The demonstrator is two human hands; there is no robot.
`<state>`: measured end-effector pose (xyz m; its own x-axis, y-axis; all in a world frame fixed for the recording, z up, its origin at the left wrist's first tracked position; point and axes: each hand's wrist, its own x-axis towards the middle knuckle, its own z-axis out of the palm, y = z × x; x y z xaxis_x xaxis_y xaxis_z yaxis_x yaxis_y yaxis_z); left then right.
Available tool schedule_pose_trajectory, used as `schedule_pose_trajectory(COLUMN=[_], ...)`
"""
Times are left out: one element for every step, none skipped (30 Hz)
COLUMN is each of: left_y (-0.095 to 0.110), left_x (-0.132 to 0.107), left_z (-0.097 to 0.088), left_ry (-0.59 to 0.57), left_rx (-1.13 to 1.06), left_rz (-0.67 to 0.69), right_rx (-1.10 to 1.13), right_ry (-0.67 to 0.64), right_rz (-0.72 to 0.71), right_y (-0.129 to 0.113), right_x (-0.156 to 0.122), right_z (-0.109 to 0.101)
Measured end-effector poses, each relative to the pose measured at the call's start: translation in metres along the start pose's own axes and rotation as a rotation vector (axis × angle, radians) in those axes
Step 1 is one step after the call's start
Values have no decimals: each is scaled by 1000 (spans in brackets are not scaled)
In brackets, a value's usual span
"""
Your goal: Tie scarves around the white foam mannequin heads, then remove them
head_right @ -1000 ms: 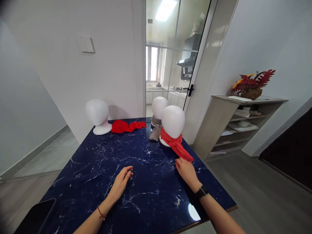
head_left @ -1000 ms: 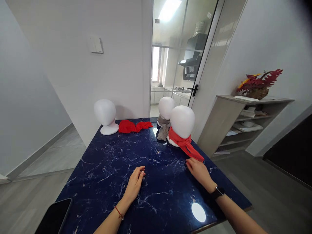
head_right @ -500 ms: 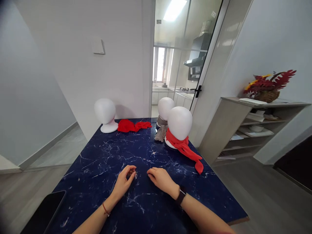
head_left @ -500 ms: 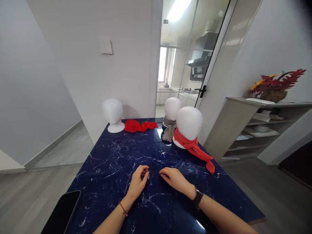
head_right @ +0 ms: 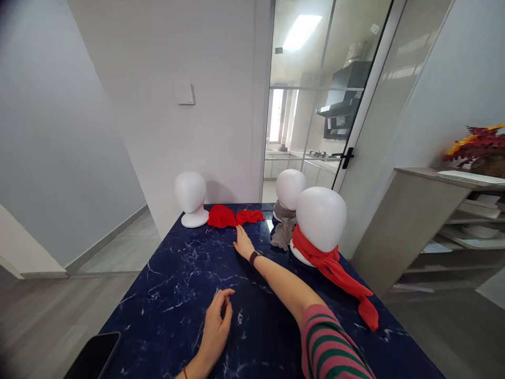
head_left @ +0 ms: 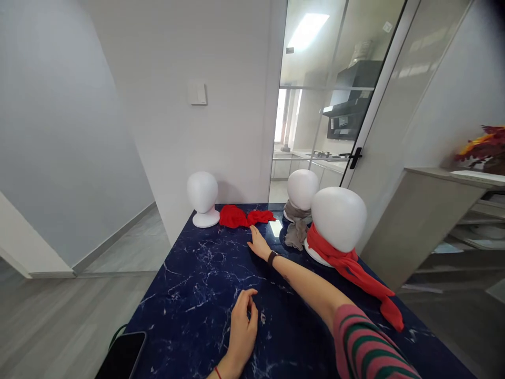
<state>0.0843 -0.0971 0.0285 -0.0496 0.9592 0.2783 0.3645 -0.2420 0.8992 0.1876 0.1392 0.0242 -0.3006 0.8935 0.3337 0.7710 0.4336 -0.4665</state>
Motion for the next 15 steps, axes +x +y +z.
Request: schedule_pose_trajectory(left_y=[-1, -2, -4, -7, -11, -16, -22, -29, -38, -47, -57, -67, -76, -85, -94], left_x=[1, 5, 11, 20, 33, 48, 66, 86, 107, 127, 148, 167, 186, 203, 219], left_z=[-1, -2, -4, -7, -11, -16, -23, -32, -42, -53, -65, -77, -88, -98, -107], left_ry=[11, 21, 31, 36, 43, 53, 67, 108, 153, 211, 245, 279, 306, 337, 363], left_rx=[-9, -16, -18, -15, -4, 17, 47, 88, 132, 175, 225, 277, 321, 361, 377], left_rz=[-20, -40, -50, -47, -29, 0, 35, 68, 81, 71, 56, 35, 3, -43, -73], right_rx=[-9, -19, -28, -38, -49, -61, -76, -93, -111, -130, -147, -162, -173, -180, -182], right_ry=[2, 0, -5, -12, -22, -33, -46, -60, -73, -84, -96, -107, -120, -134, -149], right_rz=[11, 19, 27, 36, 46, 57, 66, 72, 72, 67, 59, 48, 36, 25, 16], right_y=[0, -1, -2, -4, -7, -10, -12, -13, -15, -15, -15, -14, -12, -10, -7], right_x=[20, 39, 55, 69, 80, 88, 93, 95, 94, 89, 82, 72, 58, 42, 23], right_z=[5, 10, 15, 19, 22, 25, 27, 29, 29, 28, 26, 23, 18, 13, 6])
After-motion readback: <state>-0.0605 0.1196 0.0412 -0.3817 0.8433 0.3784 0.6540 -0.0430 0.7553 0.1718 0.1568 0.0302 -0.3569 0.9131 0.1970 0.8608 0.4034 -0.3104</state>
